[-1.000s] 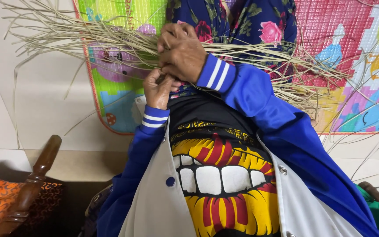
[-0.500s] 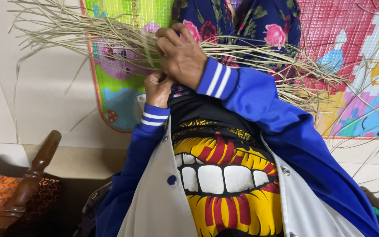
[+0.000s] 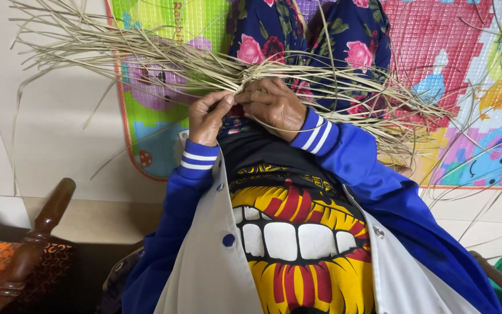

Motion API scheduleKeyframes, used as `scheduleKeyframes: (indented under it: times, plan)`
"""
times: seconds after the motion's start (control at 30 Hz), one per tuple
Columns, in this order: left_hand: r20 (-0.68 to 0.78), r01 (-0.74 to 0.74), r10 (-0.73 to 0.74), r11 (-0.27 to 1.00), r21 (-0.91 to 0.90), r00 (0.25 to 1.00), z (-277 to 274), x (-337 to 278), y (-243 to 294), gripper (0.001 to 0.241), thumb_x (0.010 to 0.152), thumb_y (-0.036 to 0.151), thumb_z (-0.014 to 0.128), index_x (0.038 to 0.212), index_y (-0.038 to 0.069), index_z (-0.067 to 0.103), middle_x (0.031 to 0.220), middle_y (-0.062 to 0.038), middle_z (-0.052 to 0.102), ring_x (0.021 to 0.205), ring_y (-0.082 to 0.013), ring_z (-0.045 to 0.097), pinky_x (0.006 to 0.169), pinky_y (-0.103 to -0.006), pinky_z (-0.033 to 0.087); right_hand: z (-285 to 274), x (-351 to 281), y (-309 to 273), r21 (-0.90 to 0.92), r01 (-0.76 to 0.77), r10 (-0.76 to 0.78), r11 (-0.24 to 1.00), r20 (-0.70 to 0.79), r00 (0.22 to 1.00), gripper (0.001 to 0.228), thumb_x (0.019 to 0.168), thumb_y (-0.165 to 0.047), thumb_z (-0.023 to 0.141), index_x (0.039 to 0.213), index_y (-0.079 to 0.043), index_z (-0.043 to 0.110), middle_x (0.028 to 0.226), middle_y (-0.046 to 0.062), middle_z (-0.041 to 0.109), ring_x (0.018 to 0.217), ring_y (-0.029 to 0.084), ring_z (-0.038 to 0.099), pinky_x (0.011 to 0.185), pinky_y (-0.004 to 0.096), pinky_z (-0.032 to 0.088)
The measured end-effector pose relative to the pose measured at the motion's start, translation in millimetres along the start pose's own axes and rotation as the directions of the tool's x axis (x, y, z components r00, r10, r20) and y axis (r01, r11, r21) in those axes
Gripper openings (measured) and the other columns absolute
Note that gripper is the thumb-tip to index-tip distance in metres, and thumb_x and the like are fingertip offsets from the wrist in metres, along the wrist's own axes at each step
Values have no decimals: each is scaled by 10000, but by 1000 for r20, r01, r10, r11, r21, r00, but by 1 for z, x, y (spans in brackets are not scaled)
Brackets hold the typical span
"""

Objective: Weaving long straw fibers together to create a bundle or craft item.

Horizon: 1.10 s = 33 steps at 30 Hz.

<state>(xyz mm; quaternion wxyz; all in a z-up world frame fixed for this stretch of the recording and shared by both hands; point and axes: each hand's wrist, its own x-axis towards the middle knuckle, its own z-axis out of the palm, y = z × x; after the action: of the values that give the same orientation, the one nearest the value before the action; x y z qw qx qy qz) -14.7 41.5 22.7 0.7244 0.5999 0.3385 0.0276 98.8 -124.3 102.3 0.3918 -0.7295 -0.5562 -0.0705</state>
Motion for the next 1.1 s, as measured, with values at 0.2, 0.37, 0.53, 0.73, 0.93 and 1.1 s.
scheduleKeyframes:
  times: [0.2,0.37,0.53,0.73,0.93,1.1]
  plan:
    - [-21,-94,98,985,146,995,11,-5,6,107,896,162,794,948,69,808,784,-91,751,774,-145,700,730,-296,586,-30,29,-11,583,-241,218,776,109,970,111,1000,-135,710,938,-58,762,961,123,732,938,373,676,826,472,529]
    - [-52,-17,23,994,107,998,10,-1,-1,116,845,230,878,915,152,828,783,-40,772,781,-111,722,742,-271,583,-40,36,-17,559,-486,464,672,193,864,127,989,-122,728,870,-80,743,724,54,712,678,252,682,657,358,522]
    - [-46,-46,50,994,99,998,18,-7,5,122,842,157,850,937,92,810,795,-70,765,783,-109,683,755,-294,585,-8,-6,-13,130,-558,507,820,289,812,113,962,-190,728,1018,-94,738,903,138,668,793,400,695,659,470,555]
    - [-43,-29,33,997,75,999,19,-6,2,119,827,152,849,930,108,809,774,-35,754,761,-67,664,740,-261,582,3,-23,0,-108,-627,613,771,393,686,185,952,-317,725,1020,-145,728,943,86,689,823,362,722,658,470,581]
    - [-29,-65,68,995,78,997,23,-6,5,131,834,151,854,939,90,807,778,-48,751,764,-71,654,717,-270,581,10,-25,5,4,-742,687,671,374,623,179,875,-320,786,947,-160,750,826,79,698,827,350,719,688,463,571]
    - [-40,-12,14,998,55,999,22,-7,5,111,831,144,853,930,111,811,777,-30,749,762,-60,655,735,-250,582,5,-26,-4,88,-766,696,636,362,620,155,856,-301,804,912,-166,753,776,78,692,813,344,717,694,463,560]
